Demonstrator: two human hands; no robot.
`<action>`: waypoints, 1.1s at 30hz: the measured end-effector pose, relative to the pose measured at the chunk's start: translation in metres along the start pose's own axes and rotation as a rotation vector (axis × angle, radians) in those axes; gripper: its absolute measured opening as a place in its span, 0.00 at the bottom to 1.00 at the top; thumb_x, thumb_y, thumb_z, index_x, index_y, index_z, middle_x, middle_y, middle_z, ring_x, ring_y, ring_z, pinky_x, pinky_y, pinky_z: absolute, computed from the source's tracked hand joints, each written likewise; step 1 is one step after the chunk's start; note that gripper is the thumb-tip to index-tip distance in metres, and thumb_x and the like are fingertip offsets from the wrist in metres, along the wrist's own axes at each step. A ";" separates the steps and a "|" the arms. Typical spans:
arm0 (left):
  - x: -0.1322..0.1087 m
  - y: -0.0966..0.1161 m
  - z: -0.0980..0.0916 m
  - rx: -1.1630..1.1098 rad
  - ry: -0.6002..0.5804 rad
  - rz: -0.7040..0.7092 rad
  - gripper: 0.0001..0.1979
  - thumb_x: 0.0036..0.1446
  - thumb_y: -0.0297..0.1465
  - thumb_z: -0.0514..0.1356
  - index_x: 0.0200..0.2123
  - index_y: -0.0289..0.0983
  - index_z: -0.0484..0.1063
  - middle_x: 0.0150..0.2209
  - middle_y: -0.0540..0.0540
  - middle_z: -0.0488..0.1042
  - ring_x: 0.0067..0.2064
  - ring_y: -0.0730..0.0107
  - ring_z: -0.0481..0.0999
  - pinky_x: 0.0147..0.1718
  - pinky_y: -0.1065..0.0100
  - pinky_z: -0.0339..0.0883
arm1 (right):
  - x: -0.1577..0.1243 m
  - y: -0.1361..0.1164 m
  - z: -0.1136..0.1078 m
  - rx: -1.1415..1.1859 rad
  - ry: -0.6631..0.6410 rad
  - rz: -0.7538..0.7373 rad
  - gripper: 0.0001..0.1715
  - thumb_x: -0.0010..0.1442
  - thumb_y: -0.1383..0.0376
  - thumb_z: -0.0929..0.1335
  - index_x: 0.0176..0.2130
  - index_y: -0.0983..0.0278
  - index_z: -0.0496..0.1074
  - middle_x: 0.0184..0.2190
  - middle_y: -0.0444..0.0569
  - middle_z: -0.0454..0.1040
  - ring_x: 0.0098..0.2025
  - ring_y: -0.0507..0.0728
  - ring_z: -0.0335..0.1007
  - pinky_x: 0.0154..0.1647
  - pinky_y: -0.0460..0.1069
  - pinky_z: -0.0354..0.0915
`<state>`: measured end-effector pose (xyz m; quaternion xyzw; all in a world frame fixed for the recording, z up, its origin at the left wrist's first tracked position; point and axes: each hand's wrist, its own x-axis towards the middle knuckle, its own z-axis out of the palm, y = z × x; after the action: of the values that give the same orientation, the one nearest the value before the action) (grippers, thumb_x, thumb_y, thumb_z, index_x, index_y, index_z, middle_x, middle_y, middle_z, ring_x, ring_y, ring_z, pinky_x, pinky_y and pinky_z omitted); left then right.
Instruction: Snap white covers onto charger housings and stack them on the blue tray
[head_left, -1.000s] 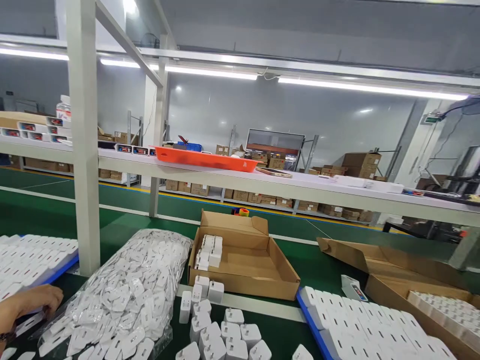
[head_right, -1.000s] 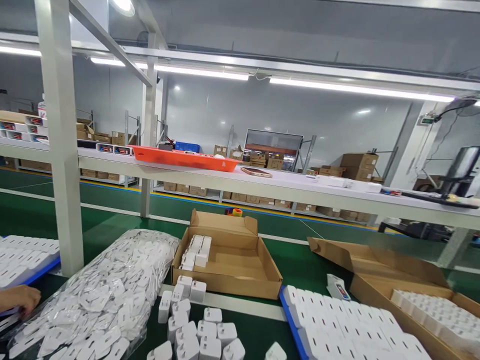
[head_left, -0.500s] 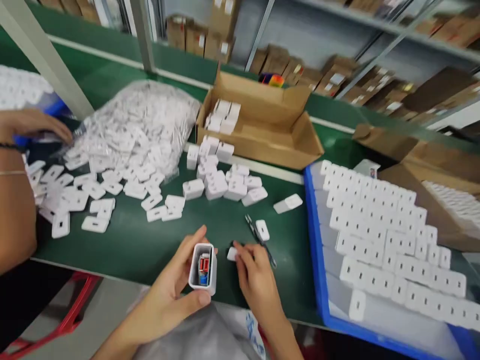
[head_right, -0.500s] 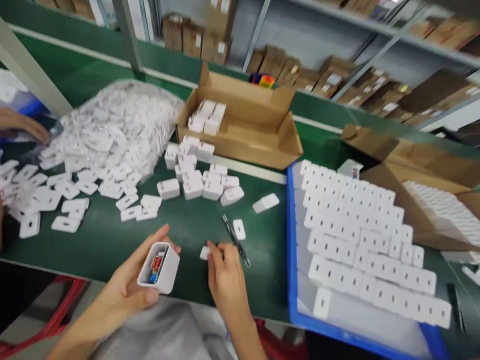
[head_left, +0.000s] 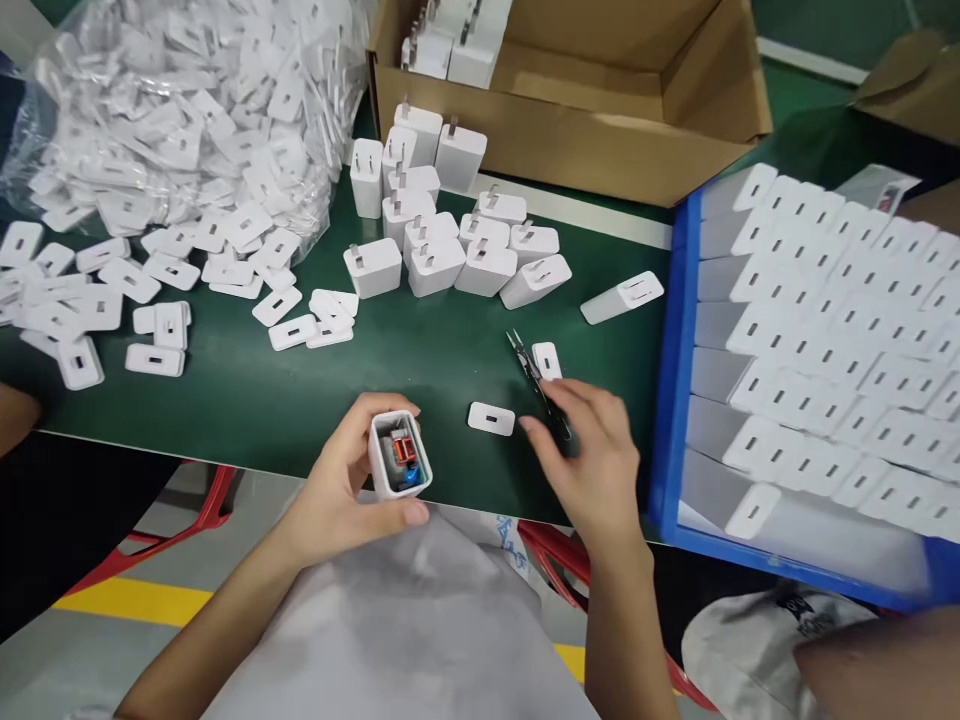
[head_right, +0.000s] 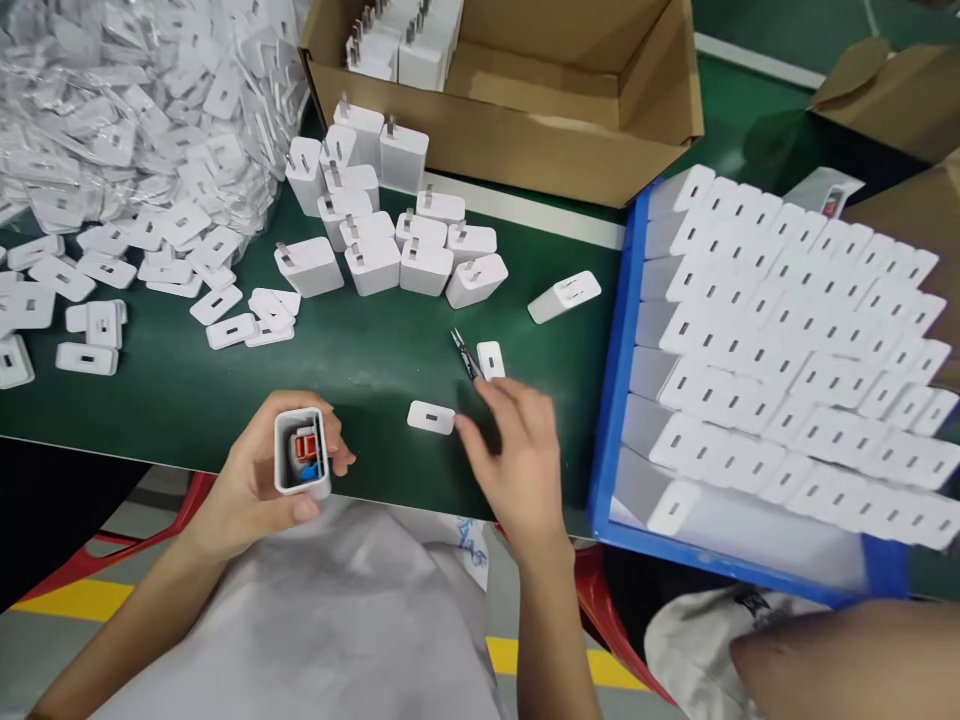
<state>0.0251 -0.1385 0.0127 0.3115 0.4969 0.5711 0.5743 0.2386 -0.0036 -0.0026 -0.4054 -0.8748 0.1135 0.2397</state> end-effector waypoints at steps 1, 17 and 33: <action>0.000 0.000 0.001 -0.003 -0.009 -0.026 0.29 0.48 0.42 0.72 0.51 0.49 0.66 0.40 0.52 0.67 0.39 0.69 0.72 0.43 0.66 0.69 | -0.001 -0.004 0.001 0.021 -0.071 -0.051 0.17 0.65 0.61 0.68 0.53 0.61 0.72 0.47 0.55 0.74 0.48 0.63 0.70 0.48 0.59 0.70; 0.002 0.008 0.019 0.160 -0.096 -0.195 0.13 0.57 0.37 0.66 0.43 0.43 0.68 0.37 0.54 0.71 0.34 0.73 0.71 0.32 0.74 0.65 | -0.003 -0.063 -0.022 0.635 -0.016 0.215 0.12 0.66 0.71 0.66 0.37 0.58 0.78 0.34 0.41 0.78 0.34 0.50 0.74 0.33 0.45 0.69; -0.006 0.020 0.032 0.488 -0.190 -0.064 0.16 0.60 0.39 0.64 0.48 0.45 0.65 0.38 0.57 0.76 0.33 0.76 0.74 0.29 0.77 0.65 | -0.012 -0.089 -0.038 0.636 0.024 0.184 0.11 0.62 0.75 0.69 0.38 0.61 0.77 0.35 0.43 0.80 0.33 0.50 0.76 0.32 0.44 0.71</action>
<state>0.0490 -0.1349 0.0428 0.4772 0.5733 0.3840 0.5442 0.2057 -0.0701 0.0610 -0.3887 -0.7525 0.3972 0.3534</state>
